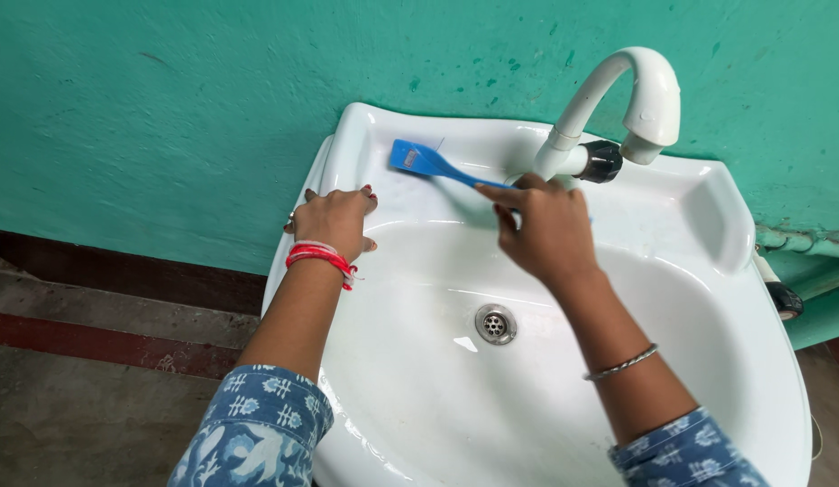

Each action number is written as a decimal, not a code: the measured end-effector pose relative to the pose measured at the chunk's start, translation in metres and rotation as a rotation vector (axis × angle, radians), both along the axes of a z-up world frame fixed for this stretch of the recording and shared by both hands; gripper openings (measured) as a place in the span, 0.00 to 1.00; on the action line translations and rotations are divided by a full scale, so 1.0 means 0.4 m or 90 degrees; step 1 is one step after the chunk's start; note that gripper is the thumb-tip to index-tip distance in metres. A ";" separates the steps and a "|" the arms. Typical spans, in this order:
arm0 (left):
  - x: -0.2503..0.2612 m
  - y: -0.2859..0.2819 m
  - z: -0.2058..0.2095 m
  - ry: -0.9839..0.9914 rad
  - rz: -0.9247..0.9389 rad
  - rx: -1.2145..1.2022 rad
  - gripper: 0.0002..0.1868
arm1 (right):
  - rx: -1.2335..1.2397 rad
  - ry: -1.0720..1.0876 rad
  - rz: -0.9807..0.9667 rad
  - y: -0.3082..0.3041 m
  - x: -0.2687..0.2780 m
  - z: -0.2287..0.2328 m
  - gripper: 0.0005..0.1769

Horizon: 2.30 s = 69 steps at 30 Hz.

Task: The person scrubs a white wall-mounted sink with a blue brush, focusing on the basin, faucet, and surrounding surfaces. The person turns the faucet on briefly to rinse the brush and the sink area.

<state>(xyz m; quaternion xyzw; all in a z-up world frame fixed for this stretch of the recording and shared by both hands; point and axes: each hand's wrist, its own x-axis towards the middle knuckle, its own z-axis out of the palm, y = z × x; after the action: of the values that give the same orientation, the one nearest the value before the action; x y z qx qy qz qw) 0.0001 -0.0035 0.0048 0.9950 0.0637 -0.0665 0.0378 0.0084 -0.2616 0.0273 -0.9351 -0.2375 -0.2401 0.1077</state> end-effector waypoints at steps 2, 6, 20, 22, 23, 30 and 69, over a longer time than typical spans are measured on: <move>0.004 0.005 -0.002 -0.009 -0.007 0.001 0.32 | 0.018 0.059 -0.032 0.016 -0.022 0.018 0.21; 0.001 0.009 -0.015 -0.016 -0.007 -0.005 0.29 | 0.062 0.168 -0.147 -0.028 -0.066 0.076 0.20; -0.010 -0.005 0.021 -0.008 0.020 -0.024 0.31 | 0.109 0.325 -0.183 0.111 -0.062 0.151 0.20; -0.013 -0.005 0.011 -0.017 0.008 -0.018 0.29 | 0.084 0.339 -0.198 0.094 -0.081 0.169 0.20; -0.009 -0.004 0.009 -0.006 0.013 -0.018 0.30 | 0.072 0.341 -0.205 0.081 -0.086 0.185 0.20; 0.006 -0.003 -0.006 -0.004 0.017 -0.025 0.28 | 0.040 0.382 -0.235 0.084 -0.080 0.226 0.20; -0.066 0.054 -0.090 -0.177 -0.009 -0.191 0.67 | 0.303 0.427 -0.137 0.247 -0.040 0.139 0.19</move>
<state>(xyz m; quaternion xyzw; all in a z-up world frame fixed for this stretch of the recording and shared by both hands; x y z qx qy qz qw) -0.0262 0.0182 -0.0311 0.9783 0.0400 0.0625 0.1934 -0.0076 -0.1627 0.0828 -0.9299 -0.0284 0.0191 0.3662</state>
